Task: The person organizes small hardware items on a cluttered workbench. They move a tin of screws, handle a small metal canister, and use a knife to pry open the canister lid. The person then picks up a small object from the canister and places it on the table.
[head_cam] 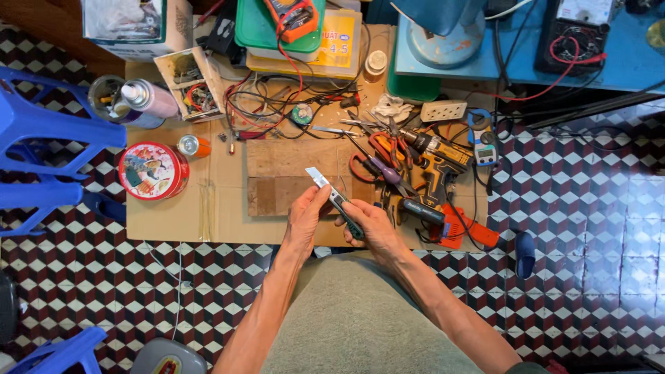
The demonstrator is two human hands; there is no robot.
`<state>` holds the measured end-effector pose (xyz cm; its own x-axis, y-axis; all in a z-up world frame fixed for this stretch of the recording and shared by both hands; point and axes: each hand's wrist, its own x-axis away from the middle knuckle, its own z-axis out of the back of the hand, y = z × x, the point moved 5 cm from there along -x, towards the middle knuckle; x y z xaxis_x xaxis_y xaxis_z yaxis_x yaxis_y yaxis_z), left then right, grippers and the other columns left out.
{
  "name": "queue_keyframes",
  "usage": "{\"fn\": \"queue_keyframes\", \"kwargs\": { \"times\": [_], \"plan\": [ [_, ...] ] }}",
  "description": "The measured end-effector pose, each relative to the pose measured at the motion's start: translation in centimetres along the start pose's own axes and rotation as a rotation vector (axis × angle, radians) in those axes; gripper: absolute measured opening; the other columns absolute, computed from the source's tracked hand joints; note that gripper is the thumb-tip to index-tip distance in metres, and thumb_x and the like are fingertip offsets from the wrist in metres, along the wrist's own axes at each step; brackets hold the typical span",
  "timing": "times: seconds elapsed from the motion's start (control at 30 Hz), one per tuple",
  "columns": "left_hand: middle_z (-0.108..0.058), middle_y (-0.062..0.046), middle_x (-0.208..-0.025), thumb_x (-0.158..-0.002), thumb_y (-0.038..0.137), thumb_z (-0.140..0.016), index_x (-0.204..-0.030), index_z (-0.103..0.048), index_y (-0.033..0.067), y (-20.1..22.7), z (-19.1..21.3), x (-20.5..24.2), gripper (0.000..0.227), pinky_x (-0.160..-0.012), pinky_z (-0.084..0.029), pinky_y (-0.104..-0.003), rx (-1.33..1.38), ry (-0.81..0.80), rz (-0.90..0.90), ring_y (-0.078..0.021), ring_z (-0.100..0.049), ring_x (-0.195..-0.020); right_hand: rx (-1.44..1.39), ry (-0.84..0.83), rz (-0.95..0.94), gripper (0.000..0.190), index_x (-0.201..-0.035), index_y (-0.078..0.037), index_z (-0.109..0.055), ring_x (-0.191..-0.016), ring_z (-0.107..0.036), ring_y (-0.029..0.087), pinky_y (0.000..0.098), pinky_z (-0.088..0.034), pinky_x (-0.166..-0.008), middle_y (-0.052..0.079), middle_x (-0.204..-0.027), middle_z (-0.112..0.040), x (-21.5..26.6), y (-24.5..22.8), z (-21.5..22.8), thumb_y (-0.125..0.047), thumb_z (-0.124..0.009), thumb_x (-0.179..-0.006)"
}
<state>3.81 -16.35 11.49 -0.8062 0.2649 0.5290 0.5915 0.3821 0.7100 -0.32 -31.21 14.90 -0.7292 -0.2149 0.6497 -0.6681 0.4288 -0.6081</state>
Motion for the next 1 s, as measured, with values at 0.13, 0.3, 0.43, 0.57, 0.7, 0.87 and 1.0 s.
{"fn": "queue_keyframes", "kwargs": {
  "times": [0.13, 0.3, 0.43, 0.57, 0.7, 0.87, 1.0],
  "plan": [
    [-0.070, -0.002, -0.093, -0.101, 0.029, -0.063, -0.104, -0.067, 0.0053, -1.1, -1.1, -1.0, 0.024, -0.083, -0.052, -0.025, -0.062, 0.037, 0.003, -0.0088, -0.065, -0.086, 0.087, 0.097, -0.002, 0.032, -0.103, -0.007, -0.064, -0.052, -0.050, 0.006, 0.0234, -0.030, -0.042, 0.000, -0.075, -0.060, -0.7, 0.5, 1.7, -0.039, -0.062, -0.099],
    [-0.071, -0.003, -0.091, -0.102, 0.028, -0.064, -0.103, -0.065, 0.0044, -1.9, -2.5, -1.7, 0.024, -0.082, -0.053, -0.026, -0.040, 0.023, 0.035, -0.0109, -0.066, -0.085, 0.097, 0.179, 0.004, 0.036, -0.095, -0.007, -0.063, -0.047, -0.044, 0.006, 0.0242, -0.031, -0.041, -0.002, -0.069, -0.056, -0.7, 0.3, 3.3, -0.043, -0.064, -0.097],
    [-0.070, -0.005, -0.098, -0.103, 0.030, -0.064, -0.114, -0.064, 0.0009, -2.6, -3.2, -1.8, 0.031, -0.083, -0.052, -0.028, -0.022, 0.006, 0.043, -0.0128, -0.065, -0.090, 0.143, 0.196, 0.024, 0.038, -0.096, -0.006, -0.065, -0.050, -0.046, 0.007, 0.0248, -0.035, -0.044, -0.001, -0.070, -0.058, -0.6, 0.0, 4.3, -0.044, -0.065, -0.097],
    [-0.068, -0.006, -0.122, -0.096, 0.042, -0.062, -0.143, -0.050, 0.0035, -3.5, -2.6, -2.3, 0.062, -0.092, -0.054, -0.030, -0.332, 0.165, 0.013, -0.0157, -0.068, -0.107, 0.552, 0.396, 0.198, 0.041, -0.105, -0.007, -0.073, -0.057, -0.050, 0.006, 0.0273, -0.039, -0.050, -0.001, -0.071, -0.057, -0.7, -2.1, 8.0, -0.046, -0.063, -0.099],
    [-0.066, -0.015, -0.131, -0.094, 0.046, -0.060, -0.151, -0.044, 0.0011, -3.8, 1.0, -1.2, 0.074, -0.094, -0.055, -0.033, -0.344, 0.233, 0.058, -0.0224, -0.068, -0.111, 1.224, 0.509, 0.453, 0.033, -0.103, -0.008, -0.078, -0.081, -0.064, 0.024, 0.0386, -0.050, -0.073, 0.008, -0.088, -0.067, -0.2, -5.9, 13.6, -0.038, -0.067, -0.096],
    [-0.063, -0.015, -0.134, -0.095, 0.039, -0.061, -0.149, -0.047, 0.0002, -5.4, 8.0, 1.6, 0.068, -0.093, -0.056, -0.035, -0.176, 0.435, 0.128, -0.0250, -0.069, -0.112, 1.431, 0.519, 0.813, 0.023, -0.106, -0.007, -0.075, -0.093, -0.068, 0.034, 0.0440, -0.052, -0.082, 0.012, -0.100, -0.070, -3.6, -7.5, 14.4, -0.026, -0.068, -0.095],
    [-0.063, -0.014, -0.133, -0.095, 0.034, -0.063, -0.145, -0.050, -0.0001, -7.1, 10.7, 3.2, 0.062, -0.092, -0.055, -0.036, -0.089, 0.523, 0.143, -0.0255, -0.068, -0.112, 1.578, 0.333, 0.750, 0.018, -0.101, -0.002, -0.071, -0.093, -0.067, 0.038, 0.0485, -0.054, -0.080, 0.017, -0.099, -0.068, -10.6, -6.7, 12.6, -0.019, -0.067, -0.097]
  ]
}}
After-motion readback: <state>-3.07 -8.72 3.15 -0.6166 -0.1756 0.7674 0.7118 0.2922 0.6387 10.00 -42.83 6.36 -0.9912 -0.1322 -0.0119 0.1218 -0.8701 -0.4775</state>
